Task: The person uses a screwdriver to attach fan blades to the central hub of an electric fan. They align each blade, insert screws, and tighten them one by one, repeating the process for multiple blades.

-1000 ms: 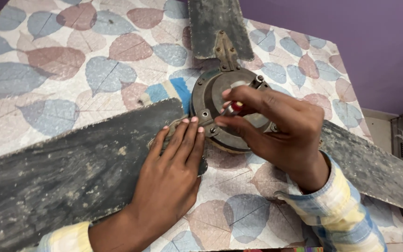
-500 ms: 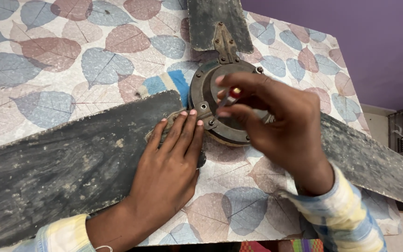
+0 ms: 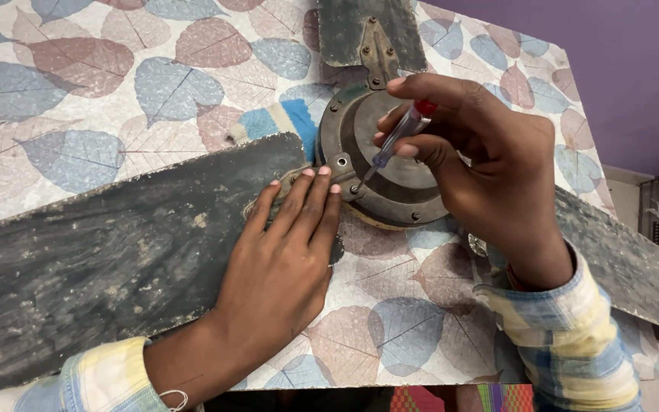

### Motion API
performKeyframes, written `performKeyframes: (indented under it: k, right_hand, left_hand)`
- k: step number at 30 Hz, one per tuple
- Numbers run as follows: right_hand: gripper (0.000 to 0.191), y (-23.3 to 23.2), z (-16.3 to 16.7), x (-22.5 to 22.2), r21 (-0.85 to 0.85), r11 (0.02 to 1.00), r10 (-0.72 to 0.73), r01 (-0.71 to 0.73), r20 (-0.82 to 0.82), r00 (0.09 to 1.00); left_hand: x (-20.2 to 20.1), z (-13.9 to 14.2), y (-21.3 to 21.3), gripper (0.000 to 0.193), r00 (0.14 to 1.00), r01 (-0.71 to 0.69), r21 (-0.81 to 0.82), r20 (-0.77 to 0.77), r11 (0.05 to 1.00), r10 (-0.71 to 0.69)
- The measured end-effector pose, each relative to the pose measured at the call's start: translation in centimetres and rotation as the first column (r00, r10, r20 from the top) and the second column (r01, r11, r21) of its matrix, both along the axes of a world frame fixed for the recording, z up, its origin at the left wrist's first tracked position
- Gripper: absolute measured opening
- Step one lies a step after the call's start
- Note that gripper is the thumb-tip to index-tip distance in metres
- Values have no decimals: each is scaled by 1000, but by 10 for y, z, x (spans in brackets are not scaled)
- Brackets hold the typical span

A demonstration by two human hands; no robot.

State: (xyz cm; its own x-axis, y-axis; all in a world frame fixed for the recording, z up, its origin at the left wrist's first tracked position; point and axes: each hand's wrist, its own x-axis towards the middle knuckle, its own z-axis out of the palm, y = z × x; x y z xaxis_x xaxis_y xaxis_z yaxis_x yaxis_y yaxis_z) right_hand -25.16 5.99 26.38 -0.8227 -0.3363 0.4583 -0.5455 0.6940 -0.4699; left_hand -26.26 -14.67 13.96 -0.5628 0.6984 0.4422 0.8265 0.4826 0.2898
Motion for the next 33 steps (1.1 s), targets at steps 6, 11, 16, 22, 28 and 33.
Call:
performKeyframes:
  k: [6, 11, 16, 22, 28, 33]
  right_hand:
    - [39, -2, -2, 2, 73, 997, -33, 37, -50, 998]
    - [38, -6, 2, 3, 79, 997, -5, 13, -96, 995]
    - [39, -9, 3, 0, 110, 994, 8, 7, -132, 991]
    - [38, -6, 2, 0, 139, 990, 29, -10, -138, 990]
    - [37, 0, 1, 0, 134, 991, 40, -22, -138, 990]
    - [40, 2, -6, -4, 179, 984, 48, -2, -253, 966]
  left_hand:
    - [0, -1, 1, 68, 1000, -5, 2, -2, 1000, 5]
    - [0, -2, 2, 69, 1000, 0, -1, -7, 1000, 0]
    - [0, -2, 2, 71, 1000, -10, 1, -5, 1000, 10]
    - [0, -1, 1, 71, 1000, -6, -19, -13, 1000, 5]
    - [1, -1, 1, 69, 1000, 2, 26, 9, 1000, -2]
    - [0, -1, 1, 68, 1000, -5, 18, 2, 1000, 5]
